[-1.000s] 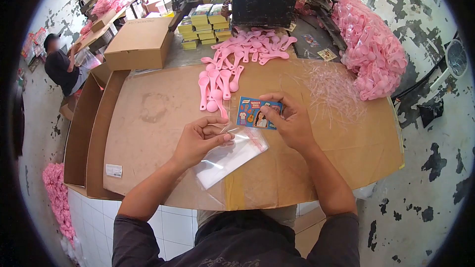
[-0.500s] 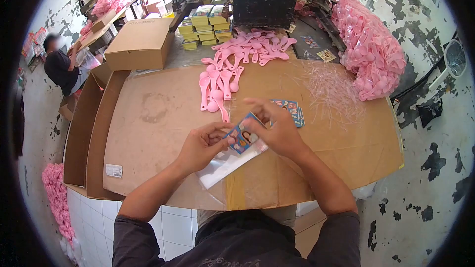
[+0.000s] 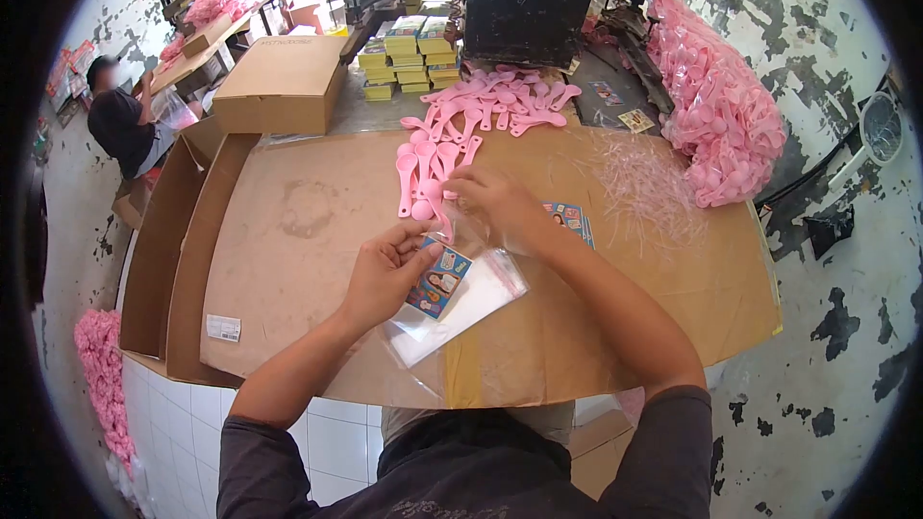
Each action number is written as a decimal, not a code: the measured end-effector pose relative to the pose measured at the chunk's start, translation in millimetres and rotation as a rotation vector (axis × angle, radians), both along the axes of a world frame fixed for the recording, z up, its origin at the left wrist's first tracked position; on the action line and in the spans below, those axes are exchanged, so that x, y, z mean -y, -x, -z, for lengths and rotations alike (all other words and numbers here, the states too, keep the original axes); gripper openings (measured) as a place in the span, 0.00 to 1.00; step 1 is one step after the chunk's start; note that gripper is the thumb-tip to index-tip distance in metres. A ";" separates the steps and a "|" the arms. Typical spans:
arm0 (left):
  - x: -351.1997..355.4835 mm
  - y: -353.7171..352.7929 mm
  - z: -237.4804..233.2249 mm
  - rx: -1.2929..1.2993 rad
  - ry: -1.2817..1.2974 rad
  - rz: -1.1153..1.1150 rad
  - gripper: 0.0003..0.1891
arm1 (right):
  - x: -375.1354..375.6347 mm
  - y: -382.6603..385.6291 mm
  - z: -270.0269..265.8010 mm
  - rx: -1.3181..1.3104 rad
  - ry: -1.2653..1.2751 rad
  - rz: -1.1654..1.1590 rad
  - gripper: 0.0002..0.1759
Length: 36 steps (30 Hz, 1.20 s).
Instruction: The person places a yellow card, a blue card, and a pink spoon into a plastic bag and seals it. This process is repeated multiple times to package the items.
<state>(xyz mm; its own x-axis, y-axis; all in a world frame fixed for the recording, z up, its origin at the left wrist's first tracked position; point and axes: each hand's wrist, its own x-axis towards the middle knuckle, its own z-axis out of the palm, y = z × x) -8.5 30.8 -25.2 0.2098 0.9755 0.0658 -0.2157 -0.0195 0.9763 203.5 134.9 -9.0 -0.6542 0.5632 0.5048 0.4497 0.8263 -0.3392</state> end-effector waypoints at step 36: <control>1.4 5.6 -9.2 -0.142 0.129 0.152 0.16 | 47.8 -70.1 -22.6 -0.579 0.516 -0.168 0.13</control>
<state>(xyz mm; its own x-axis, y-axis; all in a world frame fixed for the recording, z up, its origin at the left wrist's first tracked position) -14.1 29.3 -16.0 0.3529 0.9305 -0.0982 -0.0671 0.1299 0.9893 273.6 87.1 13.5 -0.4643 0.7359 0.4928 -0.0325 0.5419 -0.8398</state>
